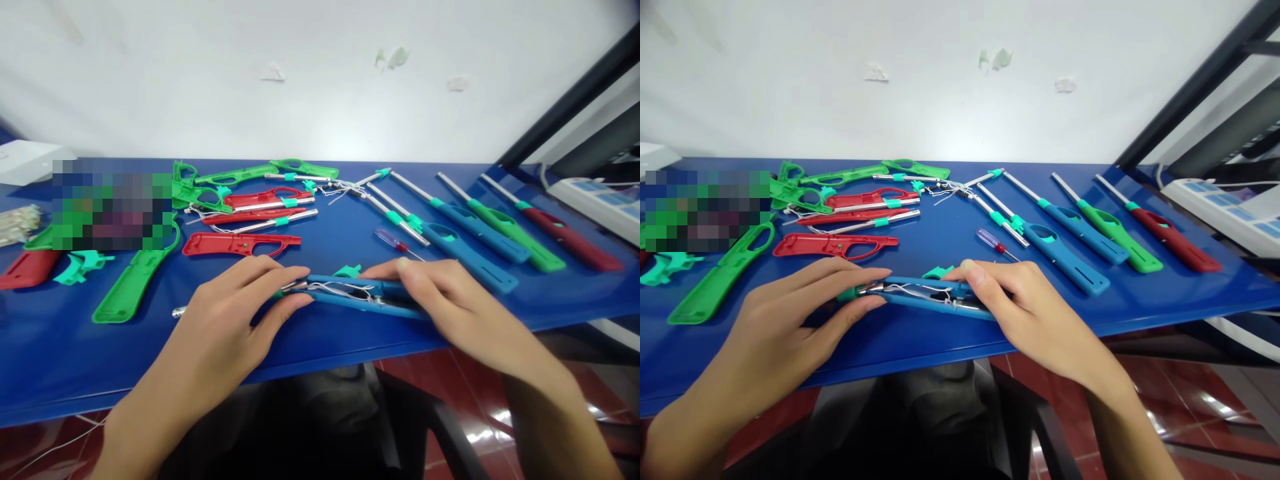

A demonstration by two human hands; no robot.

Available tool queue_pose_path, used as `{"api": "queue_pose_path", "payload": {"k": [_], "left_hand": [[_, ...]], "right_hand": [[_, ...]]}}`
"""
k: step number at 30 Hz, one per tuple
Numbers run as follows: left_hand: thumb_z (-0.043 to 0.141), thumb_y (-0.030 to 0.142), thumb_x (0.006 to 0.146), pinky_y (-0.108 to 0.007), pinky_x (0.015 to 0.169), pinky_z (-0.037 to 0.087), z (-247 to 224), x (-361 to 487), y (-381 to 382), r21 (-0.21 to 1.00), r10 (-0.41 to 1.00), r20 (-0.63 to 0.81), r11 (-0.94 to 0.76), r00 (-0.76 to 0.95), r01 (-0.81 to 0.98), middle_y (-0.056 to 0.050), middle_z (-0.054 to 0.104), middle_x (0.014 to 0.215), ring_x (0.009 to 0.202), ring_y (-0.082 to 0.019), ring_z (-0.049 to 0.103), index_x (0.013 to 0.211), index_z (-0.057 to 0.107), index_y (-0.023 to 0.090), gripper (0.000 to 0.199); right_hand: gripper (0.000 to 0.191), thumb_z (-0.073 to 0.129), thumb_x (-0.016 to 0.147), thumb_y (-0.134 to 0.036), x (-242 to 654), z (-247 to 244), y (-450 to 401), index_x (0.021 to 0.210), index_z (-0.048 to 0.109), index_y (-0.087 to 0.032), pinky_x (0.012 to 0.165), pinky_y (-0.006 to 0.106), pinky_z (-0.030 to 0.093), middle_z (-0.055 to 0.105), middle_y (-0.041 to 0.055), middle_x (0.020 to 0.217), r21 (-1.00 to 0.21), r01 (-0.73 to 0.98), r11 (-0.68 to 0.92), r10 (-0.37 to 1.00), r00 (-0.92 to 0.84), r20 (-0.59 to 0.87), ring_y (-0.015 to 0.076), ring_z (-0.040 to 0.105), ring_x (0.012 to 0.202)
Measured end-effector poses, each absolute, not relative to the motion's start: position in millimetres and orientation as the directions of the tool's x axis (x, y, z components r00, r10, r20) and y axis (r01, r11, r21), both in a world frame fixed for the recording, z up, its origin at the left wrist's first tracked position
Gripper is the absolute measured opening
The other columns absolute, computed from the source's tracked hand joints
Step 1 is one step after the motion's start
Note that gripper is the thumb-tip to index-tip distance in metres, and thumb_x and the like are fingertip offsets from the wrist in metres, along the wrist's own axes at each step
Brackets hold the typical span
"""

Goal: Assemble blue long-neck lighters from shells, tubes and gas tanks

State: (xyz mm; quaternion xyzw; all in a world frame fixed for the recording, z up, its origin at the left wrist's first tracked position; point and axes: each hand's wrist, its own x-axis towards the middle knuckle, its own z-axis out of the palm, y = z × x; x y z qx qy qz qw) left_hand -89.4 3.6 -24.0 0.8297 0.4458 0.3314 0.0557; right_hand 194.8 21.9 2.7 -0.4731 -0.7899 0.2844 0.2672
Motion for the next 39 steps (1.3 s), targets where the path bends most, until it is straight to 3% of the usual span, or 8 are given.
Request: {"api": "queue_pose_path", "payload": {"k": [7, 10, 13, 16, 20, 31, 39], "left_hand": [[0.067, 0.033, 0.107, -0.021, 0.099, 0.049, -24, -90, 5, 0.394, 0.787, 0.487, -0.585, 0.379, 0.709, 0.002, 0.073, 0.117, 0.103, -0.012, 0.071, 0.127, 0.072, 0.024, 0.022], [0.067, 0.033, 0.107, -0.022, 0.099, 0.049, -24, -90, 4, 0.394, 0.793, 0.481, -0.577, 0.374, 0.715, 0.001, 0.073, 0.118, 0.104, -0.013, 0.071, 0.127, 0.073, 0.024, 0.023], [0.066, 0.036, 0.107, -0.023, 0.097, 0.049, -23, -91, 4, 0.398, 0.801, 0.472, -0.567, 0.369, 0.722, 0.000, 0.074, 0.117, 0.101, -0.014, 0.072, 0.126, 0.074, 0.022, 0.024], [0.065, 0.035, 0.108, -0.023, 0.095, 0.050, -22, -91, 5, 0.395, 0.799, 0.473, -0.569, 0.371, 0.722, 0.000, 0.074, 0.115, 0.099, -0.014, 0.072, 0.124, 0.075, 0.022, 0.023], [0.066, 0.034, 0.107, -0.023, 0.094, 0.051, -20, -91, 6, 0.388, 0.788, 0.481, -0.584, 0.384, 0.713, 0.001, 0.075, 0.115, 0.099, -0.013, 0.072, 0.123, 0.074, 0.023, 0.020], [0.071, 0.040, 0.104, -0.029, 0.090, 0.057, -16, -89, -1, 0.430, 0.824, 0.463, -0.531, 0.327, 0.730, -0.002, 0.077, 0.110, 0.094, -0.017, 0.074, 0.123, 0.076, 0.021, 0.027], [0.068, 0.043, 0.105, -0.033, 0.087, 0.055, -17, -90, 0, 0.414, 0.841, 0.440, -0.502, 0.316, 0.760, -0.005, 0.079, 0.113, 0.097, -0.021, 0.076, 0.122, 0.077, 0.020, 0.030]], "right_hand": [[0.042, 0.042, 0.114, -0.051, 198, -1, 21, 0.111, 0.080, -0.035, 0.090, 0.028, 0.058, 0.082, -0.0066, 0.119, -0.653, 0.628, 0.425, 0.893, -0.411, 0.186, 0.0198, 0.076, 0.115], [0.039, 0.042, 0.114, -0.052, 198, -2, 20, 0.116, 0.078, -0.036, 0.097, 0.028, 0.055, 0.080, -0.0079, 0.124, -0.652, 0.619, 0.438, 0.884, -0.429, 0.186, 0.0183, 0.073, 0.119], [0.029, 0.063, 0.103, -0.058, 200, -2, 18, 0.125, 0.072, -0.042, 0.104, 0.028, 0.053, 0.077, -0.0114, 0.130, -0.640, 0.632, 0.437, 0.884, -0.434, 0.175, 0.0181, 0.071, 0.124], [0.038, 0.082, 0.091, -0.055, 202, -4, 17, 0.126, 0.071, -0.044, 0.104, 0.028, 0.054, 0.077, -0.0125, 0.128, -0.611, 0.652, 0.449, 0.881, -0.435, 0.185, 0.0181, 0.072, 0.121], [0.030, 0.080, 0.094, -0.047, 204, -7, 18, 0.123, 0.073, -0.041, 0.103, 0.027, 0.056, 0.079, -0.0105, 0.123, -0.620, 0.634, 0.463, 0.876, -0.433, 0.212, 0.0164, 0.075, 0.112], [0.031, 0.077, 0.096, -0.050, 205, -13, 17, 0.124, 0.073, -0.039, 0.099, 0.036, 0.060, 0.079, -0.0041, 0.123, -0.606, 0.634, 0.480, 0.871, -0.426, 0.245, 0.0227, 0.076, 0.111], [0.027, 0.076, 0.096, -0.051, 204, -11, 18, 0.122, 0.074, -0.042, 0.098, 0.030, 0.059, 0.080, -0.0077, 0.120, -0.627, 0.627, 0.462, 0.879, -0.420, 0.228, 0.0188, 0.076, 0.109]]}}
